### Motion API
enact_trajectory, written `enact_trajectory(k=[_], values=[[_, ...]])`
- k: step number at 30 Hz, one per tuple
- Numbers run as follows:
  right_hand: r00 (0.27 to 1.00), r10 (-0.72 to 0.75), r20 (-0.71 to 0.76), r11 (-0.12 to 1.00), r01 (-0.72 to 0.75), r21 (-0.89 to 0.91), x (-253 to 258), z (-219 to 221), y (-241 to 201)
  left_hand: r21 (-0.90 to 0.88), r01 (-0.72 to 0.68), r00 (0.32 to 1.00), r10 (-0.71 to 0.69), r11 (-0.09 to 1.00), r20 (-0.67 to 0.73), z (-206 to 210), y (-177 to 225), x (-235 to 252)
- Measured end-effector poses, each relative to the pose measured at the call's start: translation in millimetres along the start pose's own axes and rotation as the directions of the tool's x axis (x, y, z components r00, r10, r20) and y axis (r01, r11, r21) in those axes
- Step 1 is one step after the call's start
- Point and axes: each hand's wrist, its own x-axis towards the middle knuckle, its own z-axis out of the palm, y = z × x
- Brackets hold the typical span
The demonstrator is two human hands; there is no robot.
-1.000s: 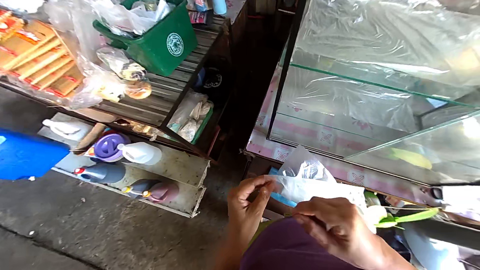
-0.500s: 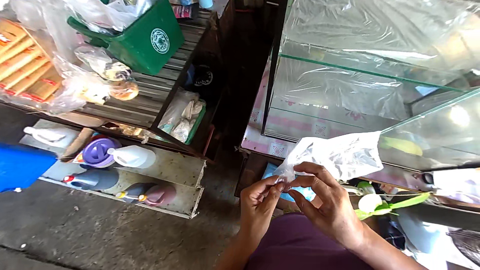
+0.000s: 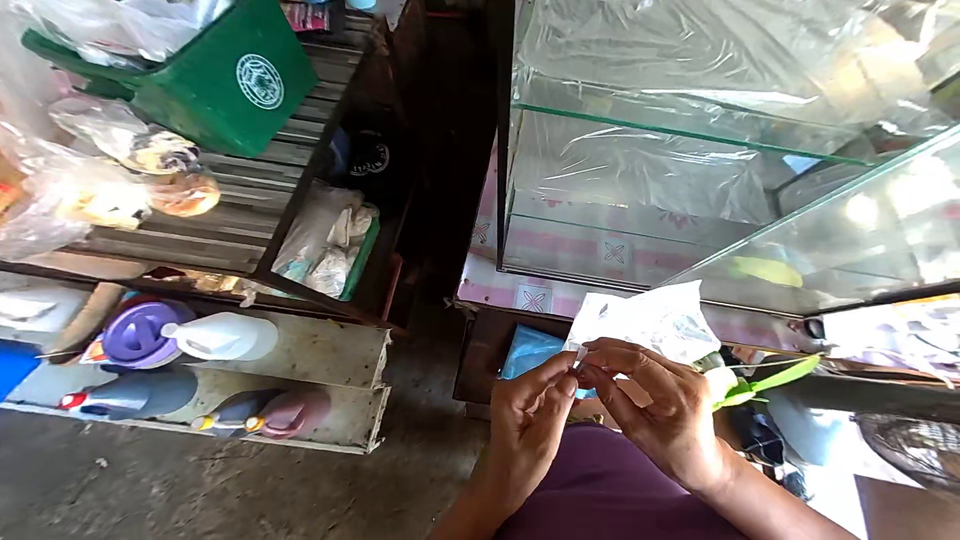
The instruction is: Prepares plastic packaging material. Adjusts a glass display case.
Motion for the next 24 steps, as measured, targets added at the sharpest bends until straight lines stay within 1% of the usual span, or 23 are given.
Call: enact_trajectory(k=[5,10,13,14,16,19,21,24], values=[[0.999,0.043,0.030,0.999,-0.044,0.023,-3,0,4,0.124,-0.033,0.998,0.040,0.992,-0.052,4,-5,4],[0.990,0.134,0.033,0.982,-0.137,0.132,-5,-1,7,0.081,-0.017,0.997,0.023,0.997,-0.075,3,-8,6],[0.991,0.129,0.040,0.979,-0.134,0.152,-5,-1,7,0.092,-0.012,0.997,0.019,0.996,-0.078,3,-8,6],[0.994,0.105,0.042,0.986,-0.109,0.123,-6,-1,7,0.111,-0.019,0.997,0.027,0.994,-0.075,3,-8,7],[0.999,0.020,0.025,1.000,-0.019,-0.022,-5,-1,8,0.161,-0.039,0.997,0.049,0.986,-0.060,3,-7,7],[0.994,-0.112,0.014,0.960,0.111,-0.256,-3,-1,8,0.256,-0.073,0.995,0.087,0.964,-0.042,4,-8,6],[0.985,-0.169,0.010,0.928,0.163,-0.336,-2,0,9,0.302,-0.093,0.993,0.112,0.949,-0.045,5,-10,7],[0.977,-0.213,-0.004,0.896,0.193,-0.400,-2,2,11,0.329,-0.112,0.990,0.133,0.938,-0.044,5,-12,7]])
